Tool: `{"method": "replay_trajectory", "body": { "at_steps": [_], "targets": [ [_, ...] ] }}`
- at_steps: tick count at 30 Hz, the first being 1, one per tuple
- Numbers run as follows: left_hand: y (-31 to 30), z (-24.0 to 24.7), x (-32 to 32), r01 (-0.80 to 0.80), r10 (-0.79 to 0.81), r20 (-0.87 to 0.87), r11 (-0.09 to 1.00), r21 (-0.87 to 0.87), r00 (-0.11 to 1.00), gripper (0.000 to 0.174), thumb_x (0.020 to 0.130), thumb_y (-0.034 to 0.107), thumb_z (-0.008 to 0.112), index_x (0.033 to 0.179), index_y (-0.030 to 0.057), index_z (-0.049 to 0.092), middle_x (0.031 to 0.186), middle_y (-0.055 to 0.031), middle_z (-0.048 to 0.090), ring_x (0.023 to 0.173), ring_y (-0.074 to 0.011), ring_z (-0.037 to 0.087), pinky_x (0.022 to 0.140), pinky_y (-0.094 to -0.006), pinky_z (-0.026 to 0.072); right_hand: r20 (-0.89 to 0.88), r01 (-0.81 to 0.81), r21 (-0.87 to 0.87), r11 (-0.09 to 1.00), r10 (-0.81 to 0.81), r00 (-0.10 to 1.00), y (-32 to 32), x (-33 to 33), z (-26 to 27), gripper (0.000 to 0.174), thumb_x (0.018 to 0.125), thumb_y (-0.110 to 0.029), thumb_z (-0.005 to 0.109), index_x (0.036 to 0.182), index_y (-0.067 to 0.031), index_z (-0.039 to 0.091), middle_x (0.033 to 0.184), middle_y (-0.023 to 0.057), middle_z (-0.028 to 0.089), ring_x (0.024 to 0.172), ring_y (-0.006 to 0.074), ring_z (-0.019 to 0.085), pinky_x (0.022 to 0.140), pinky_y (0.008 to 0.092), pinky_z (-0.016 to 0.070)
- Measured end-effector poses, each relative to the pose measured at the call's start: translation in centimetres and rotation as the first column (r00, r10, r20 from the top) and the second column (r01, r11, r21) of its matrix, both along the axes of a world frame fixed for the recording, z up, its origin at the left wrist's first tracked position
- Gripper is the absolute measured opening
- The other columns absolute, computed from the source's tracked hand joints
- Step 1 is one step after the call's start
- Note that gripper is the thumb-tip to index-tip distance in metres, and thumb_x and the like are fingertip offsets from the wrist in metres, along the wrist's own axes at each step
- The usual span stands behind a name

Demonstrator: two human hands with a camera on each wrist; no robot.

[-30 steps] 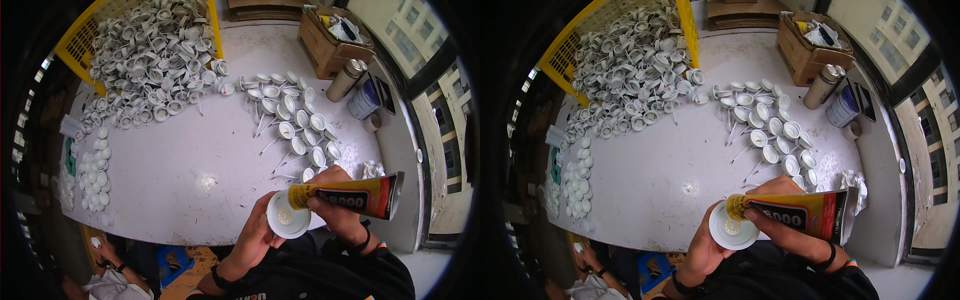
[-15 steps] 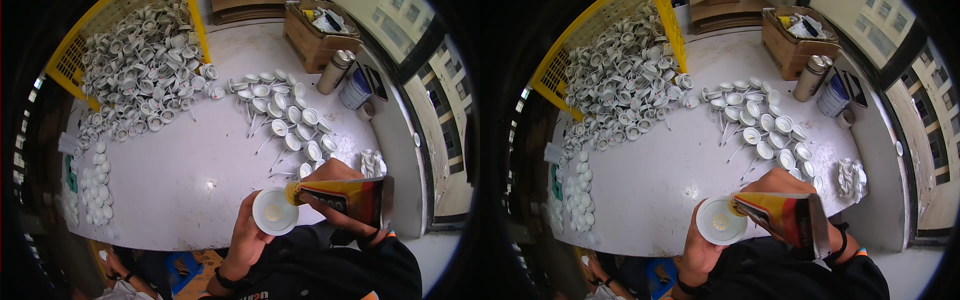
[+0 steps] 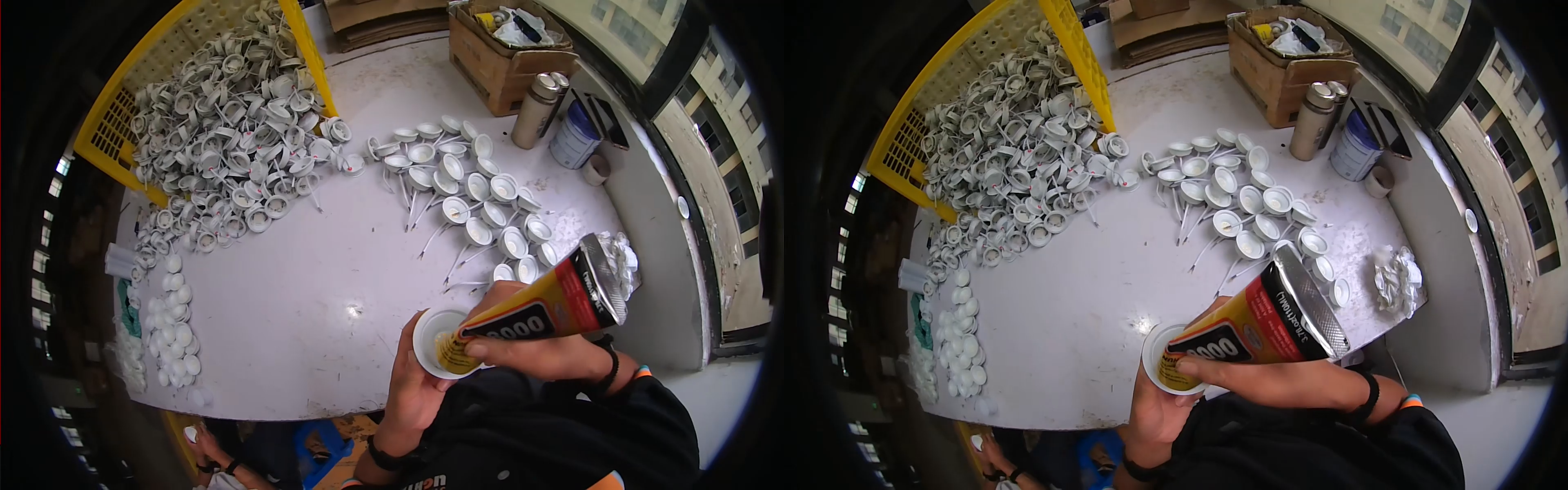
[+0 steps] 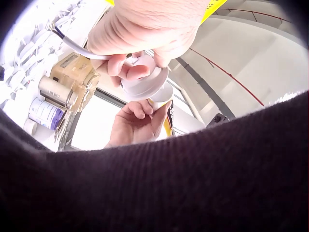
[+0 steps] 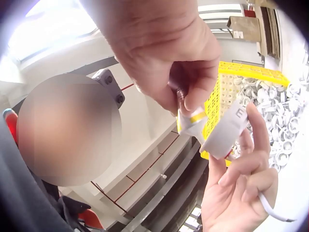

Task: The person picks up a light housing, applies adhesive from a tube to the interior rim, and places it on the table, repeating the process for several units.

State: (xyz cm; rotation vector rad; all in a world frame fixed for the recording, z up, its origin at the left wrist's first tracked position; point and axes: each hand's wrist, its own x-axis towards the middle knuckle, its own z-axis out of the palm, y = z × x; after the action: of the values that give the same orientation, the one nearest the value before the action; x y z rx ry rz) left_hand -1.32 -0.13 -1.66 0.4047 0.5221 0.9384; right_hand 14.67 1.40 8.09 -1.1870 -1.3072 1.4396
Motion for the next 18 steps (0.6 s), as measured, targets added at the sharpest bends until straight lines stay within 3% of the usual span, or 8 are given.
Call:
{"method": "replay_trajectory", "body": {
  "at_steps": [2,4,9,11,12,14,16,18],
  "targets": [
    [0.1,0.1,0.1,0.027,-0.028,0.051,1.000,0.008,0.998,0.059,0.080,0.043,0.046,0.122,0.0062,0.026,0.102,-0.0063,0.045,0.066,-0.0045,0.042,0.048,-0.0164,0.0331,-0.088,0.007,-0.082,0.997,-0.014,0.996,0.1,-0.3,-0.9,0.018,0.072,-0.010,0.064,0.084,-0.0021,0.054,0.074,0.0045,0.053,0.065,0.0091,0.052,0.056,0.0219,0.0423],
    [-0.1,0.0,0.1,0.030,-0.030,0.040,1.000,-0.003,0.999,0.059,0.080,0.043,0.047,0.122,0.0061,0.026,0.101,-0.0062,0.045,0.065,-0.0042,0.041,0.048,-0.0163,0.0331,0.069,0.086,0.127,0.988,-0.096,0.993,0.4,-0.6,-1.5,0.018,0.072,-0.009,0.063,0.086,-0.0026,0.052,0.076,0.0039,0.050,0.064,0.0093,0.052,0.055,0.0223,0.0424],
    [0.0,0.0,0.1,0.025,-0.025,-0.020,0.999,-0.020,0.999,0.057,0.082,0.044,0.042,0.120,0.0053,0.028,0.101,-0.0069,0.046,0.062,-0.0062,0.041,0.047,-0.0175,0.0332,0.069,0.174,0.191,0.966,-0.191,0.979,0.8,-0.7,-2.7,0.017,0.072,-0.006,0.061,0.086,-0.0017,0.051,0.075,0.0054,0.049,0.061,0.0102,0.052,0.052,0.0221,0.0433],
    [0.4,-0.2,-0.3,-0.067,0.058,-0.063,0.985,-0.158,0.996,0.051,0.084,0.045,0.036,0.117,0.0052,0.034,0.101,-0.0090,0.047,0.060,-0.0092,0.041,0.046,-0.0195,0.0329,-0.187,0.270,0.016,0.963,-0.262,0.947,0.6,-0.2,-2.8,0.020,0.072,-0.007,0.060,0.088,-0.0007,0.049,0.073,0.0068,0.050,0.055,0.0111,0.051,0.047,0.0221,0.0431],
    [0.7,-0.6,-0.9,-0.061,0.052,-0.060,0.986,-0.156,0.997,0.051,0.084,0.045,0.036,0.117,0.0052,0.034,0.101,-0.0090,0.047,0.060,-0.0092,0.041,0.046,-0.0195,0.0329,-0.185,0.275,0.018,0.961,-0.267,0.946,0.4,0.2,-3.0,0.020,0.072,-0.007,0.060,0.088,-0.0007,0.049,0.073,0.0068,0.050,0.055,0.0111,0.051,0.047,0.0221,0.0431],
    [1.9,-2.4,-3.0,-0.193,0.184,-0.115,0.979,-0.072,0.976,0.054,0.085,0.047,0.027,0.114,0.0023,0.037,0.100,-0.0175,0.051,0.049,-0.0129,0.038,0.043,-0.0217,0.0302,-0.209,0.450,-0.079,0.889,-0.456,0.865,0.0,1.4,-3.7,0.023,0.072,-0.009,0.059,0.090,0.0002,0.047,0.071,0.0076,0.051,0.050,0.0122,0.050,0.041,0.0220,0.0417],
    [3.4,-4.8,-5.9,-0.160,0.175,-0.369,0.985,0.071,0.913,0.047,0.086,0.040,0.030,0.109,0.0008,0.041,0.096,-0.0197,0.054,0.049,-0.0115,0.038,0.043,-0.0217,0.0299,-0.209,0.473,-0.065,0.879,-0.475,0.855,-0.2,2.6,-4.4,0.025,0.073,-0.012,0.059,0.092,0.0003,0.047,0.072,0.0078,0.051,0.051,0.0128,0.051,0.040,0.0223,0.0407],
    [4.6,-8.7,-9.5,-0.215,0.179,-0.699,0.976,0.036,0.692,0.039,0.086,0.034,0.035,0.103,0.0013,0.044,0.093,-0.0165,0.056,0.051,-0.0099,0.040,0.043,-0.0215,0.0308,-0.241,0.557,-0.104,0.824,-0.564,0.790,-0.5,3.5,-5.4,0.026,0.073,-0.012,0.059,0.092,0.0003,0.046,0.073,0.0084,0.052,0.050,0.0133,0.050,0.039,0.0222,0.0401]
  ]
}}
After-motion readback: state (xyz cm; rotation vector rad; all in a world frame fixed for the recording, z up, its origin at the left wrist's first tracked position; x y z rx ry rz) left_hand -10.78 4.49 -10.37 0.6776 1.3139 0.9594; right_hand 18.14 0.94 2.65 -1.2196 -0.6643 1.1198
